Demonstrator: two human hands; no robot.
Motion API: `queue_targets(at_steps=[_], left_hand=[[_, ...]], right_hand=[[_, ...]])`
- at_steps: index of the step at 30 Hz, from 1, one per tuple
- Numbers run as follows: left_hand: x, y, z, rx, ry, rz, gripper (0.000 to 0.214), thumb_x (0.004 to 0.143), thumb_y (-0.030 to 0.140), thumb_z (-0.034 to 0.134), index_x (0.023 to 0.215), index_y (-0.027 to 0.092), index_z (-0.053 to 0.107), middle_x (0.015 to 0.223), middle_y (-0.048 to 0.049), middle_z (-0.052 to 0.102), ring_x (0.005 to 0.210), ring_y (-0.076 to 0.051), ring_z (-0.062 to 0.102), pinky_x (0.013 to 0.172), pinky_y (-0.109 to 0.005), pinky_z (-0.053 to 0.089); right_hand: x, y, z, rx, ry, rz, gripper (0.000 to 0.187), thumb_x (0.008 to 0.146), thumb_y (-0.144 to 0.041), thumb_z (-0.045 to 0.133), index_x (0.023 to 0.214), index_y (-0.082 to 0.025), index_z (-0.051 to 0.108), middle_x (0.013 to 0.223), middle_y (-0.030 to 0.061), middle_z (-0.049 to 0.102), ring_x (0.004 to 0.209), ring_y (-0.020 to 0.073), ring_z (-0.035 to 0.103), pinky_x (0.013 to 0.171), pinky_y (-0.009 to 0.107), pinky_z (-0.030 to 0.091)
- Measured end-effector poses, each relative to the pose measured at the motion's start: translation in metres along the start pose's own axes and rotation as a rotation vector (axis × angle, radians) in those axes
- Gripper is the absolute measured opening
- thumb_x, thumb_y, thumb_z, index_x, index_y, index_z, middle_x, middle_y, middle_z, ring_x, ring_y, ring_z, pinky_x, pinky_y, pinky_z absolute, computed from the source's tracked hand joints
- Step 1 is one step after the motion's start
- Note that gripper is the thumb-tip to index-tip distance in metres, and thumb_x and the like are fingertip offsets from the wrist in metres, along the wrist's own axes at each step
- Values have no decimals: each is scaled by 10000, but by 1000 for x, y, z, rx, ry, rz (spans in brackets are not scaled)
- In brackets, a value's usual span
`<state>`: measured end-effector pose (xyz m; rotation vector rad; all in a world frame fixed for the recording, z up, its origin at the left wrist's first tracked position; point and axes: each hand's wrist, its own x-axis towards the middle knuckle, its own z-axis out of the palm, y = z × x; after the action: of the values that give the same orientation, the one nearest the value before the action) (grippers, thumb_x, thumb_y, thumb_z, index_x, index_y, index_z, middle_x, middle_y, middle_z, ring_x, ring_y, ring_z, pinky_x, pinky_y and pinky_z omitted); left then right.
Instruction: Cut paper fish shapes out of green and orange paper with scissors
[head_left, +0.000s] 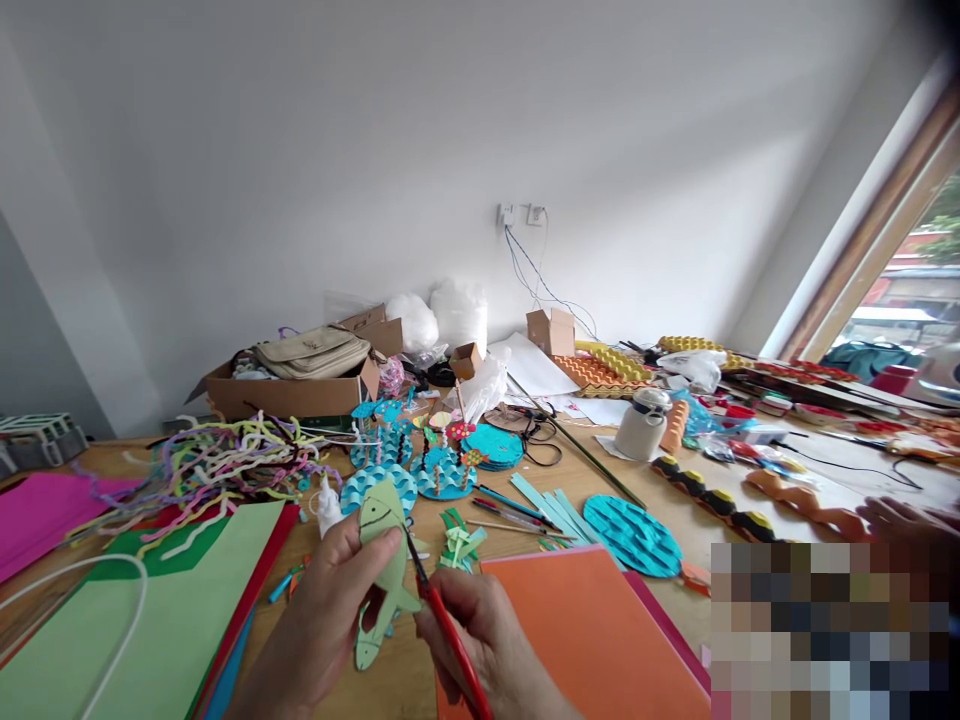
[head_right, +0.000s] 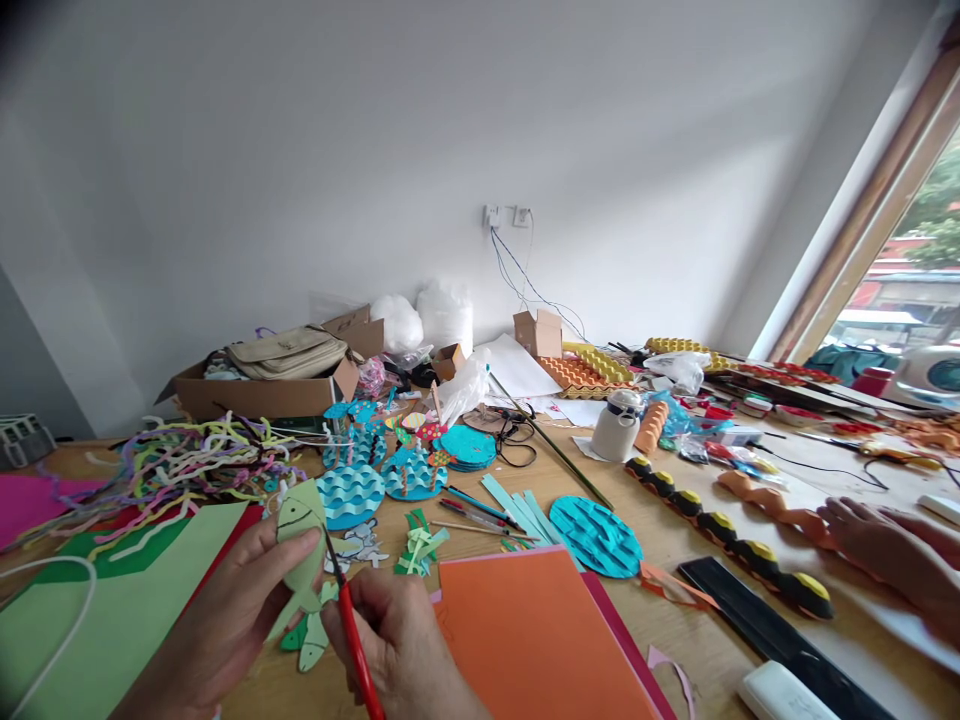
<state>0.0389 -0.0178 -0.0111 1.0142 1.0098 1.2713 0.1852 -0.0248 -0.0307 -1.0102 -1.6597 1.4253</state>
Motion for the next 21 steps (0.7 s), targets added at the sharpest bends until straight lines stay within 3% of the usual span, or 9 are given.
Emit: queue_targets(at_steps=[12,21], left_hand=[[1,1,1,44,61,53,226,735,405,655,683,208,558,519,68,467,452,-99,389,457,-219,395],[1,2,3,64,33,50,255,741,406,646,628,207,536,493,68,445,435,-92,368,462,-220,413]], right_hand=[[-1,0,0,1,10,20,255,792,-340,541,610,-194,437,450,-79,390,376,55,372,361,143,306],[-1,-5,-1,4,-7,-12,391,789,-516,556,606,-199,420,452,-74,375,387,62,368,369,158,279]])
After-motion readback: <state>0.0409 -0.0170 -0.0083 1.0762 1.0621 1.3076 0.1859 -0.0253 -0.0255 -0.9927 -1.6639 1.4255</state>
